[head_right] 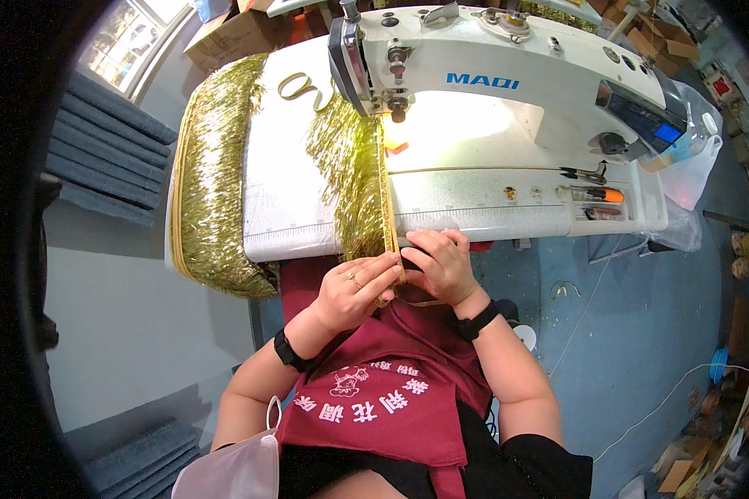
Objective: The person sews a gold tinsel-like fabric using a sewing machine. They guide the material under the needle, trim excess threads with scissors, and adjust the fabric repeatedly to continue stitching.
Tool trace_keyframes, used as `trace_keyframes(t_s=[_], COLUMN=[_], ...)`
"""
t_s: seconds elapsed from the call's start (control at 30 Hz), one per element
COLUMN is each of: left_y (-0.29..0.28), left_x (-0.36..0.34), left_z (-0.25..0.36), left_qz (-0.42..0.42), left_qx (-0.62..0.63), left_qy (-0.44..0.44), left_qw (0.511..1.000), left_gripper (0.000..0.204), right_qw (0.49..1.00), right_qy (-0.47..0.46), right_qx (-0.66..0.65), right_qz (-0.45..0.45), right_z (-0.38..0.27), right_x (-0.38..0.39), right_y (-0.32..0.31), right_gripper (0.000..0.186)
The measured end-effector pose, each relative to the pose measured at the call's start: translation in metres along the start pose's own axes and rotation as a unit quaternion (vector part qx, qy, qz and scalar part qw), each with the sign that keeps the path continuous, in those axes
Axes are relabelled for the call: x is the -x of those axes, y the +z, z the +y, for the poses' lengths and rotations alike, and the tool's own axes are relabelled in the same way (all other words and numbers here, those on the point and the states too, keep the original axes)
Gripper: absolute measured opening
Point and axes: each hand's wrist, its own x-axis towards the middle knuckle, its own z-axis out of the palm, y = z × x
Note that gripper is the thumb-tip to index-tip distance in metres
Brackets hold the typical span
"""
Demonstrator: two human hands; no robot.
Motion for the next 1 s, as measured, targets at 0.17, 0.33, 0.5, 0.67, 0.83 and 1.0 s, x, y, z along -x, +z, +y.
trace_keyframes(t_s=[0.17, 0.33, 0.5, 0.67, 0.83, 1.0], left_y=[0.006, 0.008, 0.009, 0.01, 0.011, 0.013], left_x=[0.006, 0.006, 0.008, 0.009, 0.01, 0.009], left_z=[0.012, 0.018, 0.019, 0.018, 0.018, 0.015], left_qz=[0.003, 0.0, -0.012, -0.016, -0.015, -0.01], left_qx=[0.0, -0.011, -0.021, -0.023, -0.023, -0.019], left_qy=[-0.034, -0.036, -0.038, -0.036, -0.039, -0.039], left_qw=[0.999, 0.999, 0.999, 0.999, 0.999, 0.999], left_gripper=[0.039, 0.038, 0.038, 0.039, 0.039, 0.039], right_qw=[0.998, 0.995, 0.995, 0.995, 0.995, 0.994], right_qy=[-0.059, -0.084, -0.084, -0.076, -0.077, -0.083], right_qx=[-0.019, -0.031, -0.028, -0.034, -0.044, -0.056], right_qz=[-0.026, -0.042, -0.052, -0.051, -0.046, -0.045], right_z=[0.005, 0.004, 0.003, 0.001, 0.002, 0.005], right_x=[-0.001, -0.002, -0.002, -0.003, -0.006, -0.008], right_y=[0.0, -0.005, -0.007, -0.005, -0.006, -0.004], right_gripper=[0.034, 0.015, 0.017, 0.019, 0.019, 0.018])
